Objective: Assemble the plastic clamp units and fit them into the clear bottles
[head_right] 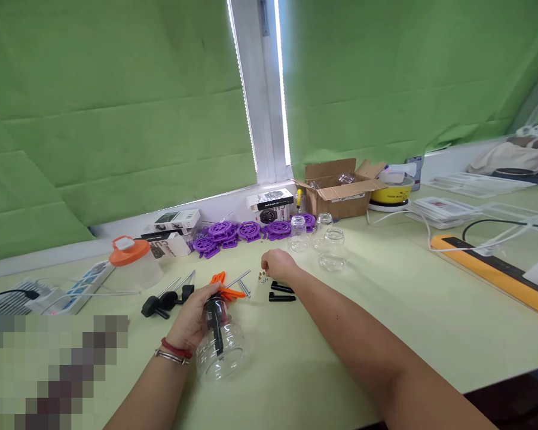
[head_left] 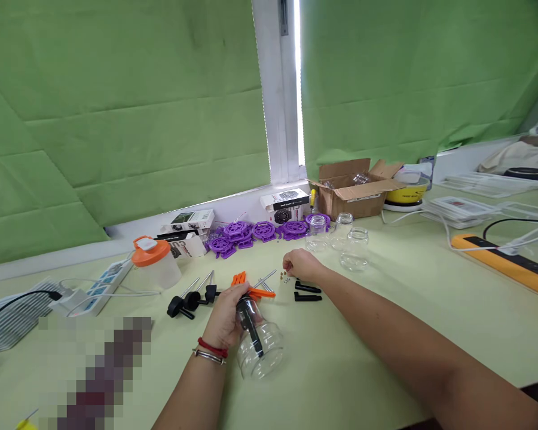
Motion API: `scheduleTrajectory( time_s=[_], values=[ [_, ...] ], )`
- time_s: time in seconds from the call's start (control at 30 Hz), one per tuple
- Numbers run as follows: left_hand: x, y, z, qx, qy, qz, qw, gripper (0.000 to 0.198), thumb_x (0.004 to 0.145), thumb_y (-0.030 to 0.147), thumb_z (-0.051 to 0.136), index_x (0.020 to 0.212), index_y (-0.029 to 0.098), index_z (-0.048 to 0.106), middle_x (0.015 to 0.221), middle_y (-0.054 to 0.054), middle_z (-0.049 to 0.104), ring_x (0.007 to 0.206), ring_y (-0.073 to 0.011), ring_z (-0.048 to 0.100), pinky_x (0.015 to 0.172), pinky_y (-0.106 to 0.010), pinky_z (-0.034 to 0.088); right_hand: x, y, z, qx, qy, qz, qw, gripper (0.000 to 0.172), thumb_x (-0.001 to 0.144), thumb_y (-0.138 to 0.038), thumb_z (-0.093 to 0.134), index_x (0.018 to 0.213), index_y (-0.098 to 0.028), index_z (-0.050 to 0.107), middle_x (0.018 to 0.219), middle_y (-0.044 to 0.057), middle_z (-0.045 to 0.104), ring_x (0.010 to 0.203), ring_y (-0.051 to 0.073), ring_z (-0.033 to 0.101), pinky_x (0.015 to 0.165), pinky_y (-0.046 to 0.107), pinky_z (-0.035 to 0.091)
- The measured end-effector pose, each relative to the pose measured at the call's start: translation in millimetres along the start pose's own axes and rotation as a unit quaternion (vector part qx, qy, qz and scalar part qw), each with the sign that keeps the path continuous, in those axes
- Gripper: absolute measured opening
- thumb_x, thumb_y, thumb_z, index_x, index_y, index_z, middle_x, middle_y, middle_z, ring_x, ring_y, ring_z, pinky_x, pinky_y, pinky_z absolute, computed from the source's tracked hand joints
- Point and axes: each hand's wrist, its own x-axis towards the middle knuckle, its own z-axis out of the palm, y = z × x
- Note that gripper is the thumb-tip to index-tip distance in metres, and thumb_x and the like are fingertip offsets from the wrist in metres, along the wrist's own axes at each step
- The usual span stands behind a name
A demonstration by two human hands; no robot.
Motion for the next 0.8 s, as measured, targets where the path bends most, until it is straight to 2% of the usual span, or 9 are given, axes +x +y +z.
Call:
scheduleTrajectory(
  time_s=[0.27,0.43,0.67,0.8],
  values=[
    [0,1,0.4,0.008,0.001,0.0,1.0,0.025,0.072,0.038,0.065,0.069,0.016,0.055,0.046,0.0,0.055,0.037,-0.0142,0.051,0.042,-0.03,0.047,-2,-4,7,0.053,0.005,0.009,0.999,0.038,0.061,0.001,0.062,0.094,-0.017,0.064,0.08,0.002,0.071,0.074,0.015,0.064,0.058,0.019,0.04],
    [-1,2,1.3,0.009,0.001,0.009,1.0,0.024,0.072,0.037,0.065,0.067,0.017,0.054,0.046,0.001,0.056,0.036,-0.0148,0.052,0.041,-0.03,0.047,-3,-7,8,0.072,0.014,0.002,0.997,0.044,0.061,0.003,0.059,0.101,-0.016,0.062,0.078,0.001,0.07,0.074,0.015,0.062,0.059,0.02,0.04],
    [0,0,0.8,0.002,0.006,0.001,1.0,0.023,0.072,0.036,0.065,0.067,0.016,0.055,0.045,0.0,0.056,0.036,-0.016,0.053,0.041,-0.031,0.047,-3,-8,7,0.11,0.021,0.009,0.994,0.043,0.063,0.001,0.058,0.103,-0.015,0.061,0.08,0.003,0.069,0.07,0.014,0.06,0.056,0.019,0.04],
    [3,-1,0.9,-0.001,0.022,0.03,0.999,0.025,0.069,0.036,0.068,0.065,0.016,0.054,0.046,0.0,0.057,0.037,-0.0151,0.053,0.044,-0.031,0.048,-12,-18,0,0.117,0.058,0.014,0.991,0.027,0.071,-0.008,0.06,0.097,-0.015,0.061,0.087,0.005,0.067,0.075,0.014,0.06,0.062,0.021,0.043]
  ],
)
